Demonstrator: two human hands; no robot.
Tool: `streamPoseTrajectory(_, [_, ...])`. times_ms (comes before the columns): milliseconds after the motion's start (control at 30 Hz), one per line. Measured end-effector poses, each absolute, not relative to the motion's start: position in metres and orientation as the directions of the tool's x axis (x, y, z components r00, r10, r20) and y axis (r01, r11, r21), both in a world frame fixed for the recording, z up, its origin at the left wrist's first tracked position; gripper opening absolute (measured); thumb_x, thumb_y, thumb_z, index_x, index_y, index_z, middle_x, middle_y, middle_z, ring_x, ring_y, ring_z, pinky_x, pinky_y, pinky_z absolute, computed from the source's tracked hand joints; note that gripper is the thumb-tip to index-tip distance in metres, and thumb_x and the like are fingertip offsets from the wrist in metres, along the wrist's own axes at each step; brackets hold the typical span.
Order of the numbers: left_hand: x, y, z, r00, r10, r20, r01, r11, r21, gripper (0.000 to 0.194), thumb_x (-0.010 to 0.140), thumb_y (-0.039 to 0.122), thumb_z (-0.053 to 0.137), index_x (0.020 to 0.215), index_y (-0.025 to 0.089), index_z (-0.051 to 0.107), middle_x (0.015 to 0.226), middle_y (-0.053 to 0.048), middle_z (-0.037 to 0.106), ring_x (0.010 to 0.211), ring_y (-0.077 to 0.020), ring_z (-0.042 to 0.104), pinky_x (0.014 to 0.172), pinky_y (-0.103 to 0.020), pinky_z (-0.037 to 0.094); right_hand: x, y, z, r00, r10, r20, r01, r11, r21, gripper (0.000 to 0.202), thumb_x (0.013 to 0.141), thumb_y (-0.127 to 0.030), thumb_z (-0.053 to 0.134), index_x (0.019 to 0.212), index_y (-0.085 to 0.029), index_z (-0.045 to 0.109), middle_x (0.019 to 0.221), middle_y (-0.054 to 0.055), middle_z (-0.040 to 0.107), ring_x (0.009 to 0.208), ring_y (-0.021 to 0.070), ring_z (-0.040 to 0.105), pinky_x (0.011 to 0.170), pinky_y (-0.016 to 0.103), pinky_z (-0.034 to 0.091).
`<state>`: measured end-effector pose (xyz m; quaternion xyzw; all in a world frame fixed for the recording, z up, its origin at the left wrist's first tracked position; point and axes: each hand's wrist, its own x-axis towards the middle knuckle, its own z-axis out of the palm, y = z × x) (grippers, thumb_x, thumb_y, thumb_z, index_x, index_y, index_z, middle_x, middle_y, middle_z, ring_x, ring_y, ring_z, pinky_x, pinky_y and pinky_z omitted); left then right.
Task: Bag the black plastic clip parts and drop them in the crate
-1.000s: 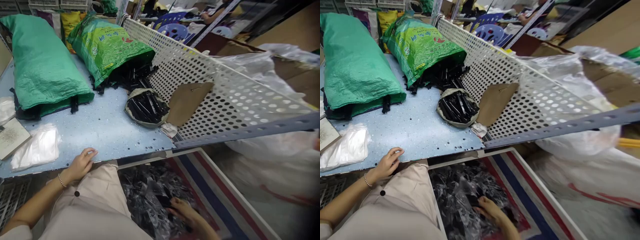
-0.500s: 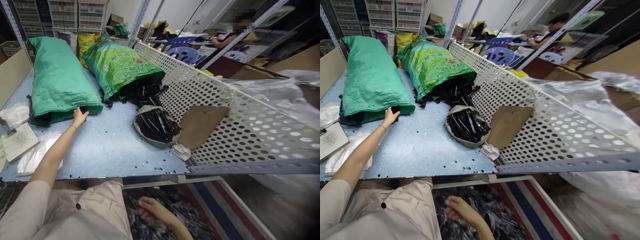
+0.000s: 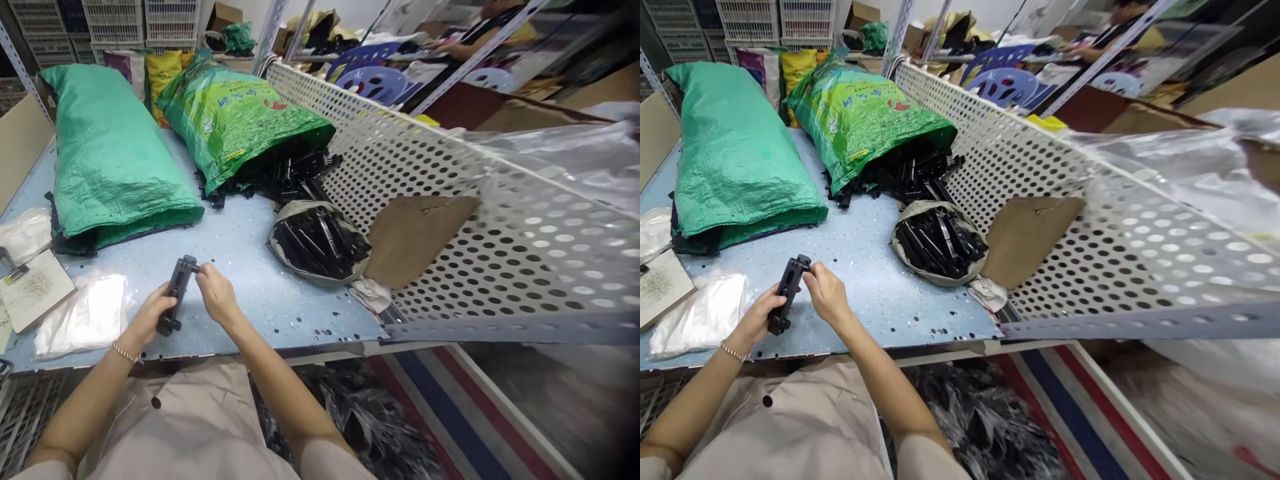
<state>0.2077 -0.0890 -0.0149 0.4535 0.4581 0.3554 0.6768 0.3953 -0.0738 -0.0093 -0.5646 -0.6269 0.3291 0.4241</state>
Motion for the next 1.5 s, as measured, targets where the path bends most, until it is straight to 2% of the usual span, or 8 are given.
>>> streamPoseTrajectory(200, [0.203, -0.11, -0.033, 0.07, 0.982, -0.177, 0.05, 0.173, 0.984, 0.042, 0.087, 0.054, 0.061, 0.112, 0.02, 0.064, 0.1, -0.006, 0.066, 0.098, -0.0205, 0.059, 0.086, -0.029, 0.047, 0.353, -0.055, -0.016, -0.274, 0.953, -0.126, 0.154, -0.086, -0.984, 0.053, 0.098, -0.063, 0.024, 0.065, -0.024, 0.038, 0.051, -0.005, 0.035, 0.047, 0.0116, 0.032, 0.048, 0.026, 0.031])
streamPoseTrajectory(367, [0.196, -0.101, -0.04, 0.021, 0.939, -0.345, -0.089, 0.345, 0.934, 0.047, 0.087, 0.064, 0.055, 0.095, 0.018, 0.061, 0.084, -0.002, 0.06, 0.073, -0.0148, 0.056, 0.068, -0.026, 0.047, 0.351, -0.105, -0.034, -0.41, 0.9, 0.147, 0.399, 0.322, -0.859, 0.051, 0.096, -0.066, 0.032, 0.081, -0.022, 0.052, 0.078, 0.004, 0.057, 0.072, 0.0173, 0.052, 0.068, 0.03, 0.043])
streamPoseTrajectory(600, [0.216, -0.111, -0.061, -0.194, 0.977, 0.086, 0.162, -0.054, 0.985, 0.083, 0.083, 0.055, 0.068, 0.149, 0.024, 0.028, 0.136, -0.015, 0.052, 0.115, -0.0245, 0.059, 0.098, -0.037, 0.048, 0.362, -0.118, -0.06, -0.306, 0.948, -0.087, 0.216, -0.02, -0.976, 0.044, 0.097, -0.059, 0.038, 0.074, -0.023, 0.046, 0.065, -0.003, 0.047, 0.06, 0.0136, 0.045, 0.06, 0.027, 0.04])
streamPoseTrajectory(800, [0.252, -0.096, -0.093, 0.022, 0.994, -0.109, 0.274, 0.099, 0.957, 0.054, 0.094, 0.036, 0.049, 0.145, 0.018, 0.042, 0.145, -0.016, 0.052, 0.137, -0.0272, 0.048, 0.116, -0.045, 0.035, 0.392, -0.069, -0.074, -0.037, 0.998, -0.057, 0.211, -0.048, -0.976, 0.041, 0.093, -0.059, 0.044, 0.085, -0.022, 0.056, 0.072, -0.001, 0.055, 0.066, 0.0159, 0.052, 0.064, 0.029, 0.043])
streamPoseTrajectory(933, [0.212, -0.043, -0.064, 0.094, 0.995, -0.034, 0.638, -0.034, 0.769, 0.035, 0.089, 0.025, 0.053, 0.121, 0.019, 0.065, 0.125, -0.013, 0.067, 0.119, -0.0258, 0.061, 0.108, -0.042, 0.044, 0.392, -0.062, -0.09, -0.038, 0.999, 0.02, 0.358, 0.032, -0.933, 0.035, 0.092, -0.053, 0.048, 0.086, -0.02, 0.058, 0.08, 0.003, 0.059, 0.079, 0.0197, 0.055, 0.076, 0.033, 0.045])
streamPoseTrajectory(1067, [0.116, 0.038, -0.011, -0.319, 0.945, 0.07, 0.801, 0.23, 0.553, 0.039, 0.09, 0.02, 0.048, 0.127, 0.01, 0.057, 0.143, -0.027, 0.049, 0.139, -0.0388, 0.038, 0.111, -0.059, 0.031, 0.392, -0.068, -0.094, -0.06, 0.995, 0.076, 0.389, 0.093, -0.916, 0.031, 0.095, -0.048, 0.047, 0.093, -0.02, 0.06, 0.089, 0.005, 0.062, 0.086, 0.0206, 0.057, 0.079, 0.034, 0.045])
streamPoseTrajectory(1167, [0.073, 0.073, 0.01, -0.441, 0.898, -0.02, 0.823, 0.412, 0.392, 0.034, 0.084, 0.023, 0.061, 0.113, 0.005, 0.061, 0.126, -0.031, 0.059, 0.128, -0.0424, 0.05, 0.102, -0.054, 0.041, 0.39, -0.068, -0.082, -0.04, 0.988, 0.15, 0.41, 0.153, -0.899, 0.03, 0.097, -0.047, 0.046, 0.091, -0.02, 0.06, 0.089, 0.005, 0.062, 0.086, 0.0201, 0.057, 0.079, 0.033, 0.045])
streamPoseTrajectory(1500, [0.184, -0.07, -0.003, 0.072, 0.997, 0.014, 0.65, -0.058, 0.758, 0.037, 0.091, 0.039, 0.056, 0.122, 0.021, 0.05, 0.115, -0.013, 0.064, 0.106, -0.0303, 0.065, 0.09, -0.043, 0.05, 0.359, -0.033, -0.029, -0.039, 0.966, 0.256, 0.623, 0.224, -0.75, 0.04, 0.1, -0.054, 0.032, 0.102, -0.021, 0.055, 0.094, 0.008, 0.064, 0.089, 0.0224, 0.059, 0.077, 0.033, 0.043])
